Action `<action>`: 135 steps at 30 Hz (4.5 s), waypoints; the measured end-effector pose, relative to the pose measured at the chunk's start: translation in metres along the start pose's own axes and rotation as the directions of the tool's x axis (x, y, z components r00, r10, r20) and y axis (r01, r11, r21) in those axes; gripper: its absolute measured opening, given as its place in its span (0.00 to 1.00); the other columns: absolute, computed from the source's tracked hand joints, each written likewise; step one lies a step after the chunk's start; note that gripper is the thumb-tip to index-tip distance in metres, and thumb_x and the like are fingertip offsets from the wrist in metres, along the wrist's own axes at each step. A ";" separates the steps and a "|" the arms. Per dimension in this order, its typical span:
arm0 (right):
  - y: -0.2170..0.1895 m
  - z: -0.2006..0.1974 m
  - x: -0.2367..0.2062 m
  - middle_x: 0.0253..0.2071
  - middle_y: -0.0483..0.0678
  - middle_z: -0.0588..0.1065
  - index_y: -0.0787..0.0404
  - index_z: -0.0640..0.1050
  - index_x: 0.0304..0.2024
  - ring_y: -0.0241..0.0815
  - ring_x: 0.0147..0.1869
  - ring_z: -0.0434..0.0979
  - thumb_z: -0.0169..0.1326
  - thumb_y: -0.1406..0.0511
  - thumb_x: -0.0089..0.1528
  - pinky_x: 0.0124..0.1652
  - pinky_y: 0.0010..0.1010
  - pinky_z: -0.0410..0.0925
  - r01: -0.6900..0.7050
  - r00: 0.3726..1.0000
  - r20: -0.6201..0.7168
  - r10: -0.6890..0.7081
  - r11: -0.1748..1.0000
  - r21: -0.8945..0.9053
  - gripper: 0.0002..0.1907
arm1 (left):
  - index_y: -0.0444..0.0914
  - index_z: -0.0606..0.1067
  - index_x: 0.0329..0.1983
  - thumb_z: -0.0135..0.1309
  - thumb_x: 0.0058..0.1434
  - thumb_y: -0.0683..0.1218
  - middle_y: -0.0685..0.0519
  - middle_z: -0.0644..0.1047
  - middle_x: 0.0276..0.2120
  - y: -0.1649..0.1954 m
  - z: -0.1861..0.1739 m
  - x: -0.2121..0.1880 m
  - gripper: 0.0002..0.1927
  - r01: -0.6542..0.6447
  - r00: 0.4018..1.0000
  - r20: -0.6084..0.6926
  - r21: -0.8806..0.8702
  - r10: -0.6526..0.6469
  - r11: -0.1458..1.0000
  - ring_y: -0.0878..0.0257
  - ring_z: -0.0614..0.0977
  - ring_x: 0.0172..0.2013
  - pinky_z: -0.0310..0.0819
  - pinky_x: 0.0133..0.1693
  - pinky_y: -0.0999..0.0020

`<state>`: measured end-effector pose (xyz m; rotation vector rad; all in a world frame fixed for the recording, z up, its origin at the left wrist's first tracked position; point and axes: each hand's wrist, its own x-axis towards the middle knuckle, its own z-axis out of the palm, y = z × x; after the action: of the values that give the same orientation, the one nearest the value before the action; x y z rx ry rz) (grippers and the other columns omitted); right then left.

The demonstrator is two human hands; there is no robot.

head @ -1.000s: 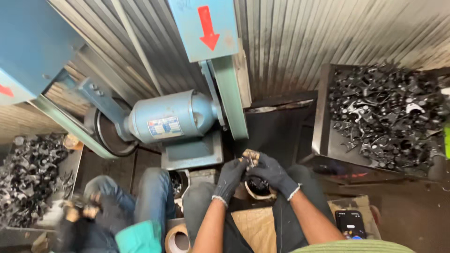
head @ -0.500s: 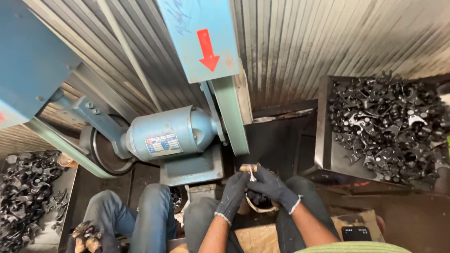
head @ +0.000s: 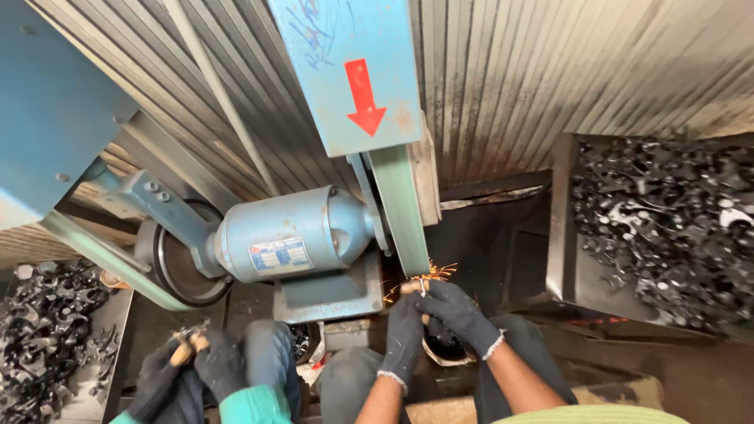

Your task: The person sits at a bench grinder wearing gloves, holding small black metal castings against the spinning grinding wheel, producing sparks as edges are ground. Ground pieces are placed into a metal tray filled with similar parts, and new pieces are picked up to continue grinding.

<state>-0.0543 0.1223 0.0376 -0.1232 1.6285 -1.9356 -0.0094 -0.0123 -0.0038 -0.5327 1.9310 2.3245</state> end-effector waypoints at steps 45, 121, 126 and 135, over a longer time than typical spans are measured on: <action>0.016 -0.120 -0.064 0.49 0.50 0.82 0.60 0.81 0.47 0.46 0.56 0.82 0.56 0.64 0.68 0.59 0.35 0.72 0.340 0.631 -0.366 -0.685 0.667 -0.663 0.08 | 0.41 0.76 0.60 0.48 0.66 0.58 0.38 0.79 0.51 0.070 0.024 -0.050 0.25 -0.224 0.974 0.201 0.780 0.106 0.584 0.44 0.79 0.52 0.72 0.52 0.54; 0.044 -0.006 0.030 0.32 0.55 0.78 0.63 0.83 0.43 0.47 0.35 0.77 0.53 0.58 0.65 0.36 0.38 0.69 0.046 0.965 -0.240 -0.108 0.967 -0.252 0.16 | 0.31 0.78 0.33 0.52 0.63 0.58 0.35 0.79 0.29 0.038 -0.003 -0.005 0.24 0.099 0.934 -0.326 0.627 0.145 0.773 0.44 0.81 0.31 0.70 0.36 0.52; 0.025 -0.028 -0.001 0.40 0.50 0.82 0.65 0.80 0.48 0.39 0.42 0.80 0.55 0.63 0.65 0.44 0.32 0.72 0.267 0.837 -0.397 -0.377 0.914 -0.305 0.13 | 0.33 0.81 0.39 0.54 0.65 0.56 0.39 0.81 0.33 0.059 0.044 0.000 0.21 0.009 0.958 -0.235 0.604 0.167 0.797 0.47 0.83 0.36 0.73 0.38 0.55; 0.040 0.002 -0.039 0.38 0.50 0.81 0.64 0.81 0.44 0.43 0.42 0.81 0.55 0.61 0.66 0.42 0.33 0.71 0.211 0.726 -0.411 -0.551 0.748 -0.630 0.12 | 0.44 0.79 0.57 0.50 0.66 0.52 0.41 0.82 0.37 0.093 0.025 -0.054 0.19 -0.197 0.959 0.012 0.747 0.284 0.635 0.46 0.83 0.39 0.73 0.39 0.54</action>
<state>-0.0066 0.1372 0.0124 -0.1273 2.7643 -1.8350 0.0109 0.0012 0.1036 -0.3152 2.8850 1.3579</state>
